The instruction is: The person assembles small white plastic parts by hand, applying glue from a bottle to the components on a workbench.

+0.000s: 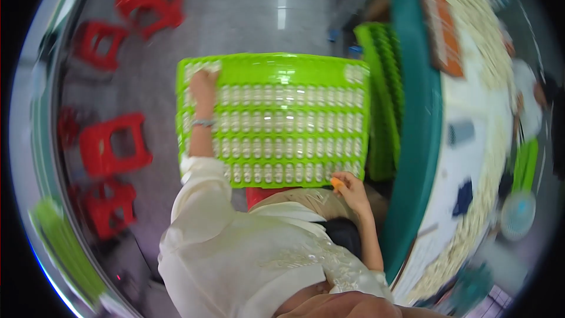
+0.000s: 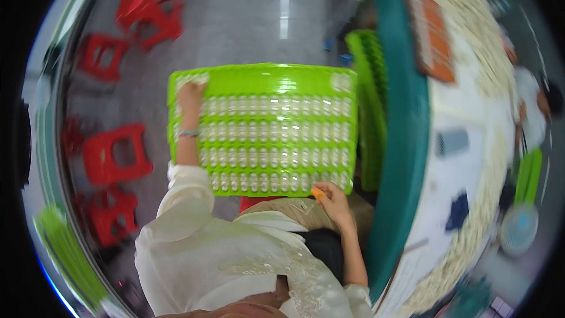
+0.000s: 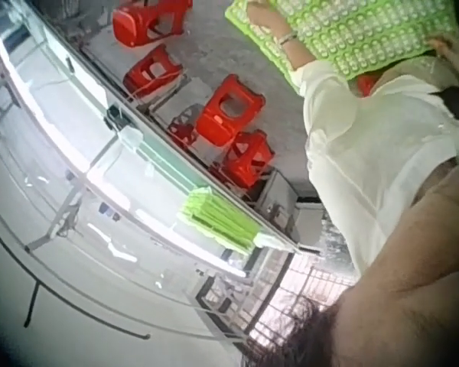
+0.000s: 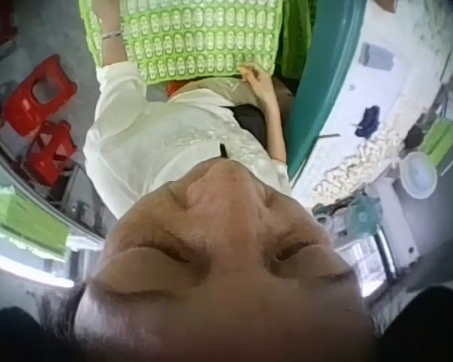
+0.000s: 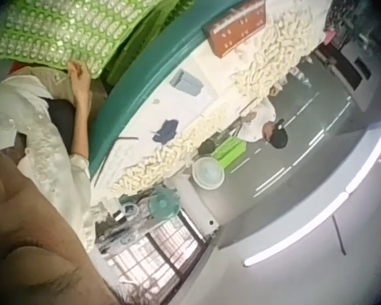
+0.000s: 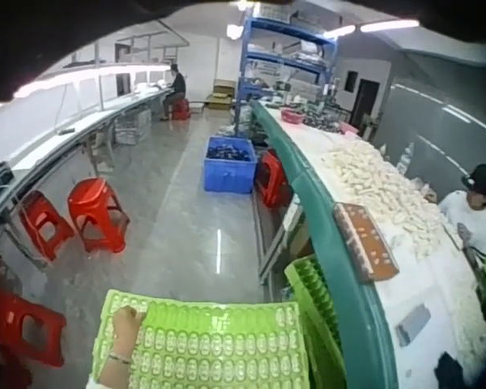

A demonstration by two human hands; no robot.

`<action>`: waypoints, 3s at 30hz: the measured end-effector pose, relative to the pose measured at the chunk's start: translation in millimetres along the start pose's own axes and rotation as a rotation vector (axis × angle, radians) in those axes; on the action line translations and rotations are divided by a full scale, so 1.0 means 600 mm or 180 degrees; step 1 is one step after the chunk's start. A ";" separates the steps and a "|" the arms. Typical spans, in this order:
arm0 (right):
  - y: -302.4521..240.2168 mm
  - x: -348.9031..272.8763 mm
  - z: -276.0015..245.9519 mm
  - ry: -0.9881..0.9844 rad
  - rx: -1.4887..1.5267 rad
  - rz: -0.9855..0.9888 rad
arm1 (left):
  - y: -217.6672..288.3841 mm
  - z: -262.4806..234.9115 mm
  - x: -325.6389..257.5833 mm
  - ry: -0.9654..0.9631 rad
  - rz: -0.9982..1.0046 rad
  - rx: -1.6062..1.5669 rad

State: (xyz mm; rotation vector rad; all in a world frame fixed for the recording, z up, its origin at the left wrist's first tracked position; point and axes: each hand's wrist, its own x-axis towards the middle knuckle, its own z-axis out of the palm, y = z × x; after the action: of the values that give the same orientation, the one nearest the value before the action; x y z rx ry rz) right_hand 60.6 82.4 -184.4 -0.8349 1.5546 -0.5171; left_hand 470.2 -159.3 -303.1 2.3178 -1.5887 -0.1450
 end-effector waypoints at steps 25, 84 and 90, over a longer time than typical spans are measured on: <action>0.178 -0.664 -0.179 0.4666 -0.0426 -0.0369 | 0.967 -0.295 -0.794 -0.1536 0.6956 -0.2785; -0.009 -0.218 -0.938 0.3596 -0.2291 0.0099 | 1.427 0.099 -0.374 -0.0741 0.4579 -0.1587; 0.021 -0.172 -1.023 0.3544 -0.1882 0.1215 | 1.412 0.041 -0.501 -0.1048 0.4384 -0.1857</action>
State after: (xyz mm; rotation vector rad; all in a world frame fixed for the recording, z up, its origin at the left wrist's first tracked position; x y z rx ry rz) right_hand -541.1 84.7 -25.0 -0.6527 2.9172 -0.2147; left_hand -401.7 -163.2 -83.7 0.5037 -2.4629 -0.5444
